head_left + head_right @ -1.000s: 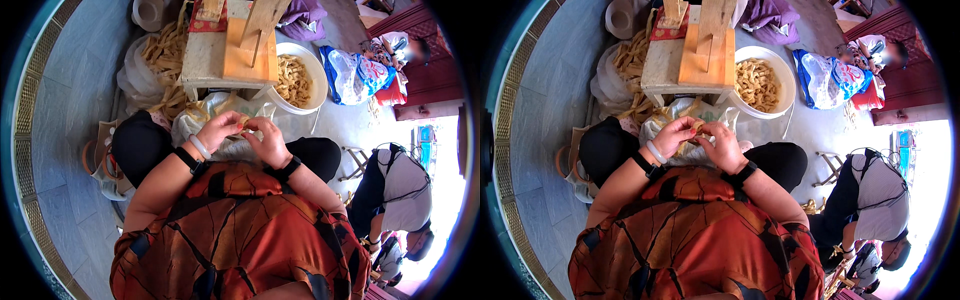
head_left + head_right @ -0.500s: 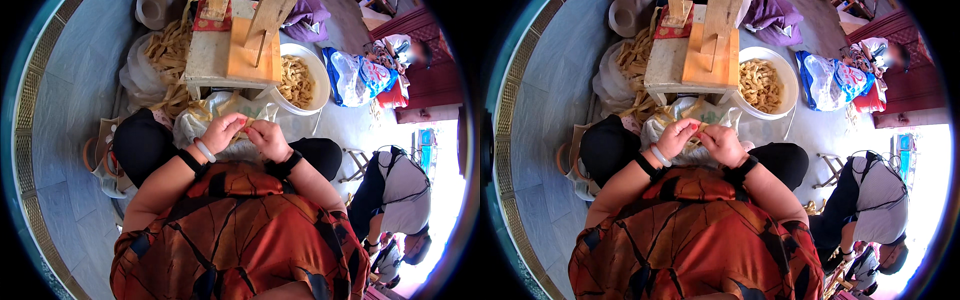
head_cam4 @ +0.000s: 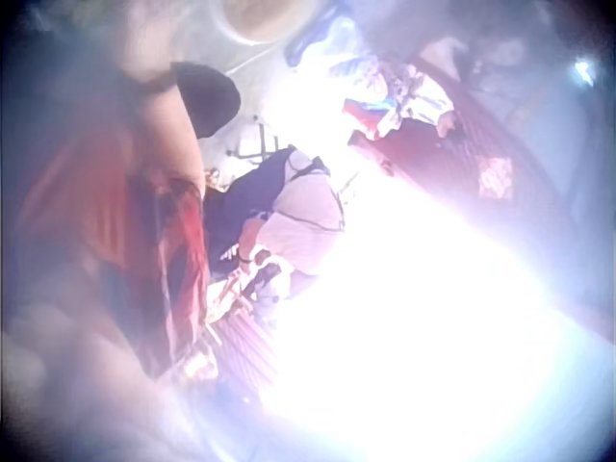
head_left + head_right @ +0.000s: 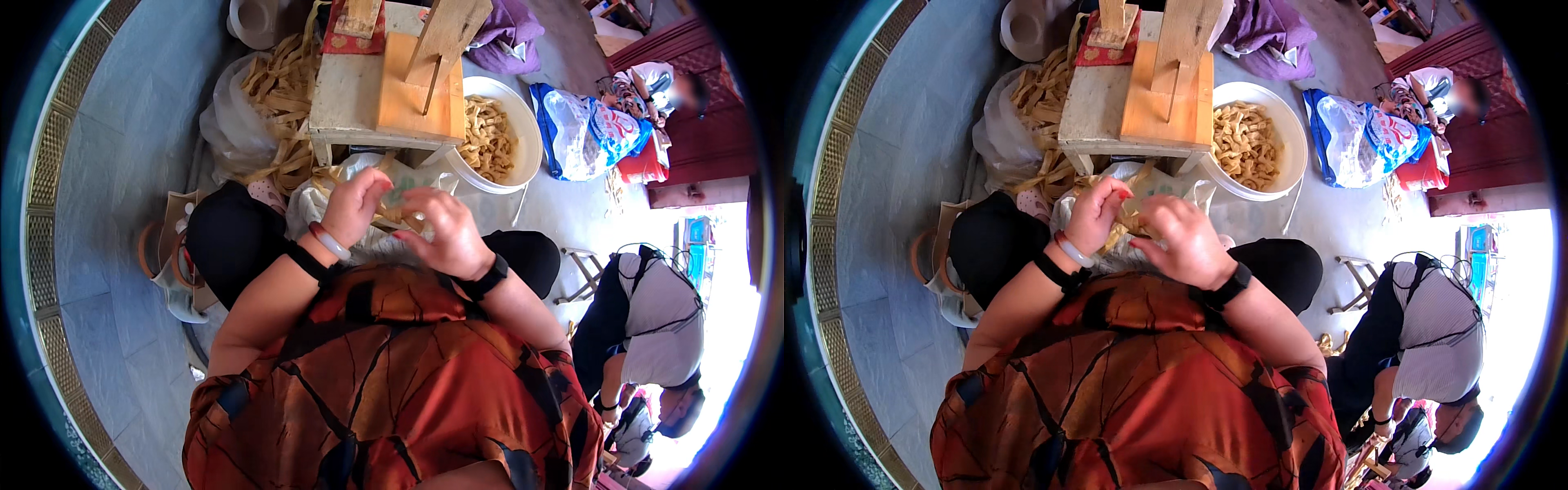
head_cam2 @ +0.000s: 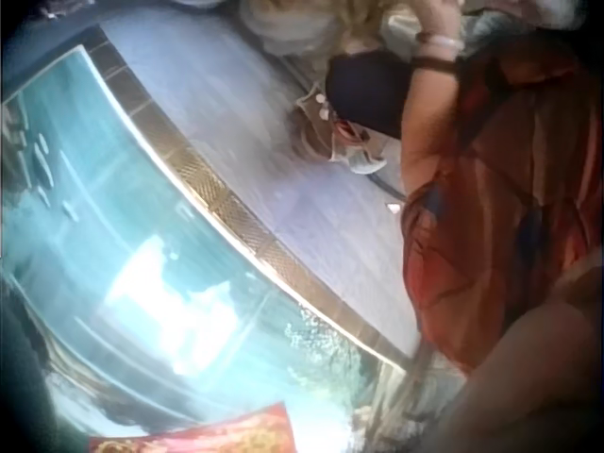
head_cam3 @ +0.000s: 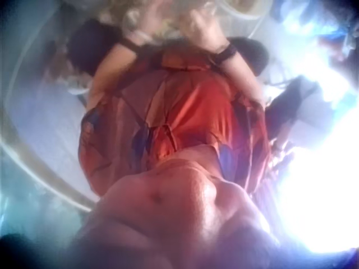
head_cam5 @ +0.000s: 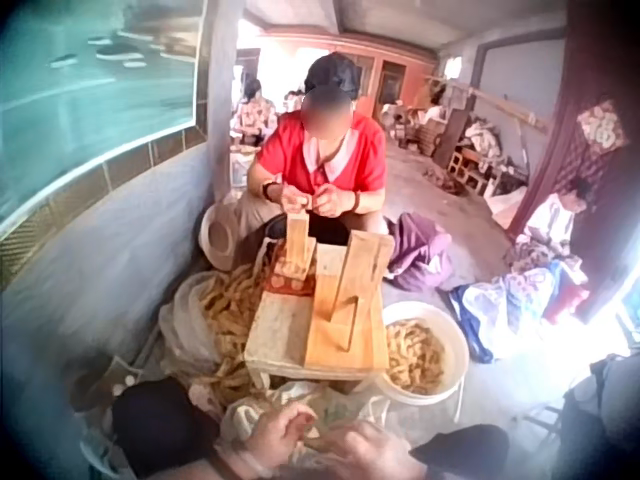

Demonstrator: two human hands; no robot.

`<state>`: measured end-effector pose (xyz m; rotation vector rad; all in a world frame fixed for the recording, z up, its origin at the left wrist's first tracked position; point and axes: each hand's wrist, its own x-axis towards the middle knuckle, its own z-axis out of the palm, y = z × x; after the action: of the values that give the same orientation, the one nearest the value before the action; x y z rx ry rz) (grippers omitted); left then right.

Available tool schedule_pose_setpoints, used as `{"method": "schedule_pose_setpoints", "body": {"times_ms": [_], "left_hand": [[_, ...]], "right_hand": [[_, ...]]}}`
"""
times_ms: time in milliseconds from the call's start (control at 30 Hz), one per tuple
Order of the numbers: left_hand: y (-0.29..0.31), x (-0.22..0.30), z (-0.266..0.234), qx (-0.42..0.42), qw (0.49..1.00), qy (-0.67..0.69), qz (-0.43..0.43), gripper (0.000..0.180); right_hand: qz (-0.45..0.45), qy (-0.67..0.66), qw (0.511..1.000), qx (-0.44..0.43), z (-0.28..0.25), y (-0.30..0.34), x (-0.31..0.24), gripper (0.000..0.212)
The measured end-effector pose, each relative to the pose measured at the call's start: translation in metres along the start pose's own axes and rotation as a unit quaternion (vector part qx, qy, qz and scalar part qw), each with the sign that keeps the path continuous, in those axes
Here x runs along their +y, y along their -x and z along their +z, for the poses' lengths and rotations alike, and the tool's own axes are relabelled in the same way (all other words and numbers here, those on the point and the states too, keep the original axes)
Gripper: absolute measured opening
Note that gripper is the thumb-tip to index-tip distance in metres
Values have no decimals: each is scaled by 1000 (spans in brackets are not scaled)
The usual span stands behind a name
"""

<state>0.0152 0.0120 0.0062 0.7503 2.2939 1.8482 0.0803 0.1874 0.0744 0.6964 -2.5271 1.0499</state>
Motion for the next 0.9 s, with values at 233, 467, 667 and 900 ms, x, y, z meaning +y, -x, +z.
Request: {"method": "schedule_pose_setpoints", "body": {"times_ms": [233,467,667,900], "left_hand": [[10,6,5,6,1000,27,5,10],[-10,11,-35,18,996,75,-46,18],[-12,7,-43,134,961,212,-116,20],[-5,7,-36,81,990,103,-60,20]], "right_hand": [[76,-3,992,-97,6,6,2,15],[247,-217,944,18,-21,20,25,6],[195,-69,962,-180,15,41,52,22],[254,-159,951,-78,10,19,41,32]]}}
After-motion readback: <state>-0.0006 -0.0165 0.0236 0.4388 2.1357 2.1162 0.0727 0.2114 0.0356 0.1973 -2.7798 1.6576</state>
